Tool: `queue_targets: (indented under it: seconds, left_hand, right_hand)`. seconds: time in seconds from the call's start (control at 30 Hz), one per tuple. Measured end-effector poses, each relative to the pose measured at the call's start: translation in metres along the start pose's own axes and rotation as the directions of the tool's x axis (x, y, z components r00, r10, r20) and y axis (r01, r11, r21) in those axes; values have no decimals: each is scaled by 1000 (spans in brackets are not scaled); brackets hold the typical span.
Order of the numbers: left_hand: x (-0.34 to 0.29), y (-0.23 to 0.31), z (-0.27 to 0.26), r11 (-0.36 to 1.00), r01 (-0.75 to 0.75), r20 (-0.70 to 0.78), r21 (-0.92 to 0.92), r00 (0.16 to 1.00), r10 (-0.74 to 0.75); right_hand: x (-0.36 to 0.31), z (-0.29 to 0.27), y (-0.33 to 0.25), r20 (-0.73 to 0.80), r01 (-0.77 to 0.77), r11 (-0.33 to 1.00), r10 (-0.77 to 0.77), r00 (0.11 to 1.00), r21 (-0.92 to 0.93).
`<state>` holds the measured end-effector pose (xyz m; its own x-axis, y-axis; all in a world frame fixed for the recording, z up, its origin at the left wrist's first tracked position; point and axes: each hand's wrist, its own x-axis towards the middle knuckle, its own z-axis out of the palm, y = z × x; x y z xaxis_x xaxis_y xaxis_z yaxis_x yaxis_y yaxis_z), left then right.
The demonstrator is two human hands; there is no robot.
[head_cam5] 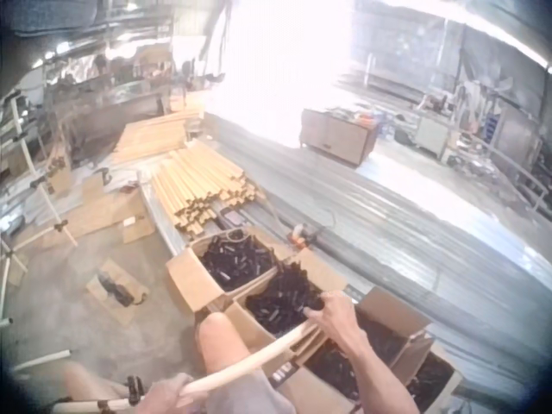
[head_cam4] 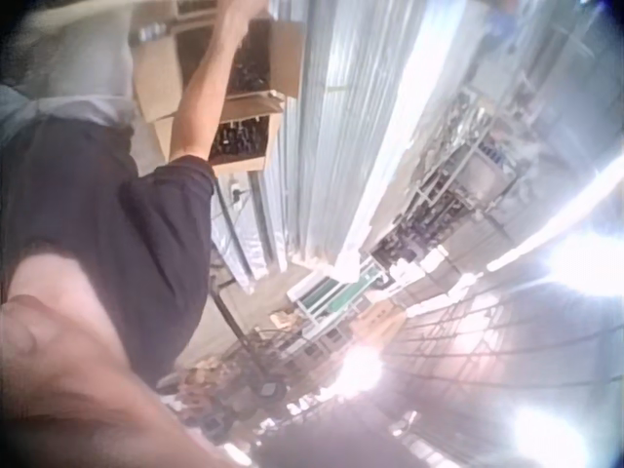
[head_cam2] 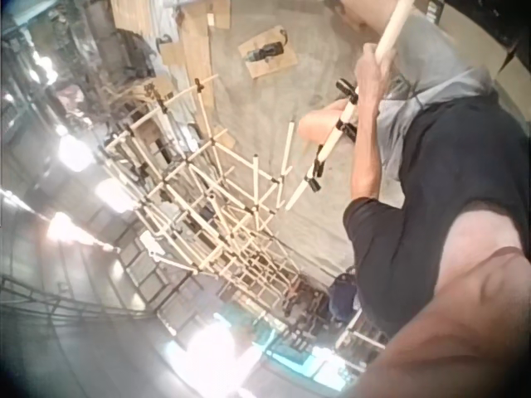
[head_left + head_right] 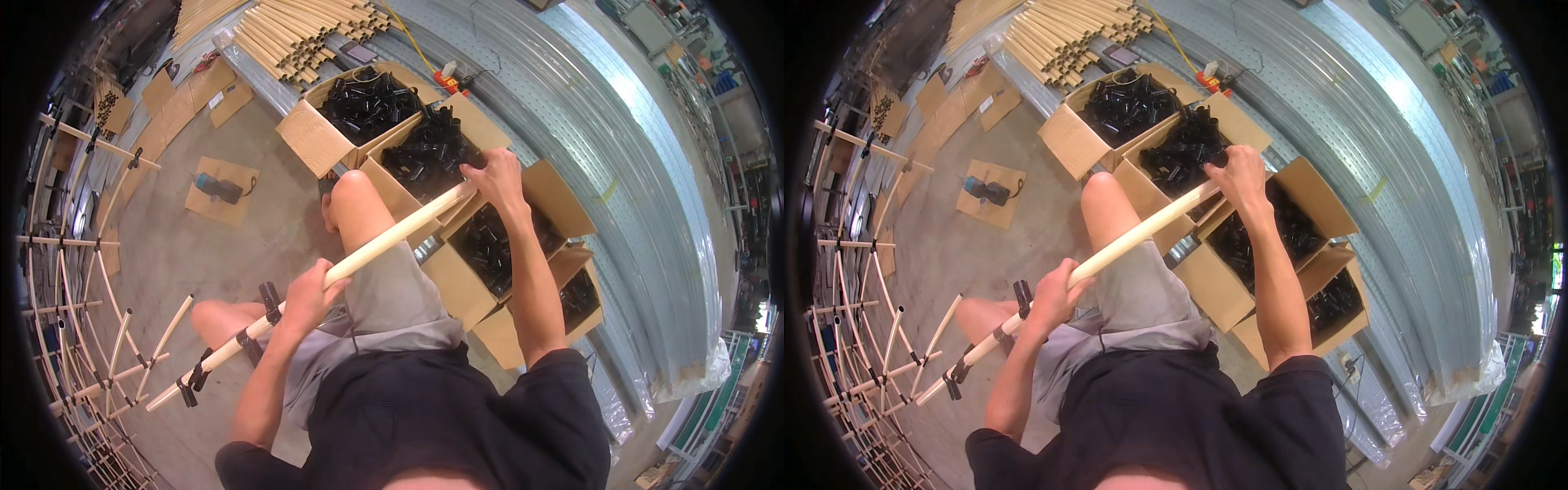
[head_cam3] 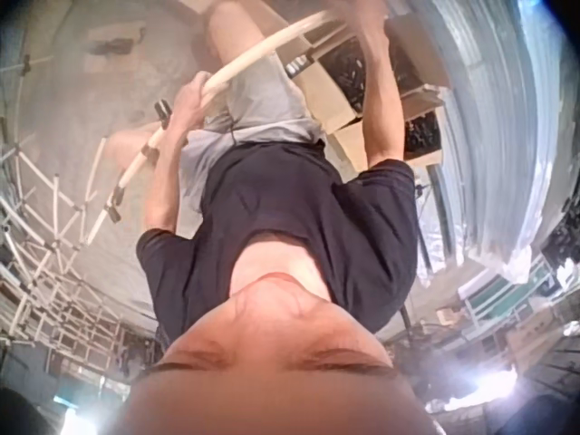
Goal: The person attaches plastic connectors to a long wooden pole by hand, sliding them onto the pole and positioning them at intervals.
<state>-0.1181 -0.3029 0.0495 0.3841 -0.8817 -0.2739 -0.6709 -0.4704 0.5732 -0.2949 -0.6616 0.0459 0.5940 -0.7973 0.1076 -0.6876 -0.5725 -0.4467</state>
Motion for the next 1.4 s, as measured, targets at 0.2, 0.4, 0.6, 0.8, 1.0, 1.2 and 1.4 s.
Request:
queue_targets:
  seconds: [0.2, 0.4, 0.6, 0.8, 1.0, 1.2, 1.4]
  left_hand:
    - [36, -5, -26, 919, 63, 191, -388, 982, 13]
    - [56, -16, -47, 969, 214, 479, -125, 868, -129]
    - [50, -27, -7, 993, 112, -125, -42, 985, -117]
    - [56, -25, -18, 957, 81, -65, -280, 993, -103]
    - [79, -28, -36, 926, 115, 142, -361, 988, -67]
    - [88, -18, -36, 917, 73, 54, -393, 997, -56]
    - [108, 8, -18, 896, -191, -278, -401, 957, 79]
  right_hand:
    - [24, -10, -36, -49, 52, 999, -51, 997, 14]
    - [46, 23, -30, -64, 206, 972, -200, 978, 109]
    - [33, 3, -85, -87, 239, 969, -233, 969, 67]
    - [10, 27, -125, -38, 302, 948, -299, 953, 103]
    - [15, 47, -114, -111, 345, 937, -337, 935, 53]
    - [15, 41, -137, 1, 290, 955, -291, 957, 57]
    - [16, 51, -145, -94, 373, 924, -364, 926, 90]
